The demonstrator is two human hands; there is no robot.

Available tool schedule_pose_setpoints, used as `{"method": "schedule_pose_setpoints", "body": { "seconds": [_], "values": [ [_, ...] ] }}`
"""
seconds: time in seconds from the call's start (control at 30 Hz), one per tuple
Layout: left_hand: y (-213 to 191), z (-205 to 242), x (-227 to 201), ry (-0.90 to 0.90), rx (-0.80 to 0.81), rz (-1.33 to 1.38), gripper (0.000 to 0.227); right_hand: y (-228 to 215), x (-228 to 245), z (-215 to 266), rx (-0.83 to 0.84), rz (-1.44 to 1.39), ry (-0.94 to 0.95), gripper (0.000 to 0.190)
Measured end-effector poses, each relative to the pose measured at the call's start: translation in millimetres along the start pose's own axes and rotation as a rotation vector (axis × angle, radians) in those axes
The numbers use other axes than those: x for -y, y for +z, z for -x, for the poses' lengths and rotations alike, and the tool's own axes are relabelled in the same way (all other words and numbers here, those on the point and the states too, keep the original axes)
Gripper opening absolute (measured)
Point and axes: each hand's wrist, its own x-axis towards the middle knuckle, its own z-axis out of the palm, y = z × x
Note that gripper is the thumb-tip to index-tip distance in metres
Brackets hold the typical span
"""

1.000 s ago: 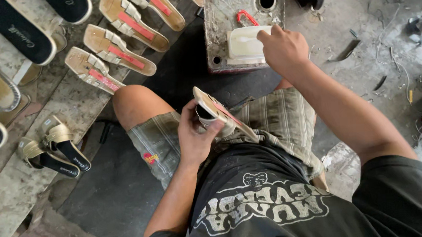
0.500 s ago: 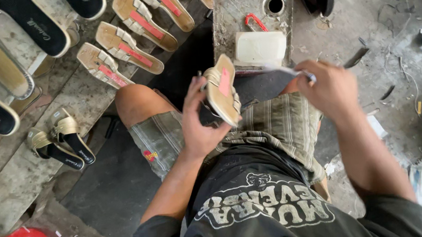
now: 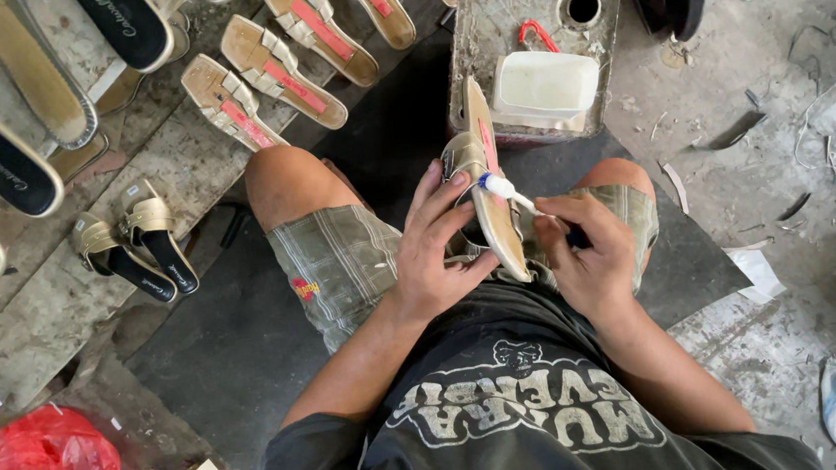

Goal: The person sits on the floor and cleans several beige sandals with pink straps using a toothbrush and a white liquid from a container. They pick up each sandal, scrub the straps and sole, and place them back on a nearby wooden shelf.

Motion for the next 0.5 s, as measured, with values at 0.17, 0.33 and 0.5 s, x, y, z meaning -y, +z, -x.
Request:
{"method": "schedule_pose_setpoints", "body": {
  "seconds": [0.17, 0.33, 0.5],
  "values": [
    [-1.2, -1.7, -0.5, 0.030, -0.042, -0.004, 0.076, -8.0, 6.8, 3.6, 0.020, 0.014, -0.156, 0.017],
    [-6.6, -1.5, -3.3, 0.064, -0.003, 0.015, 0.076, -21.9, 11.0, 10.7, 0.156, -0.203, 0.178, 0.019],
    [-7.3, -1.8, -7.1, 0.080, 0.028, 0.022, 0.078, -22.4, 13.7, 6.5, 0.040, 0.023, 0.051, 0.016]
  ]
}}
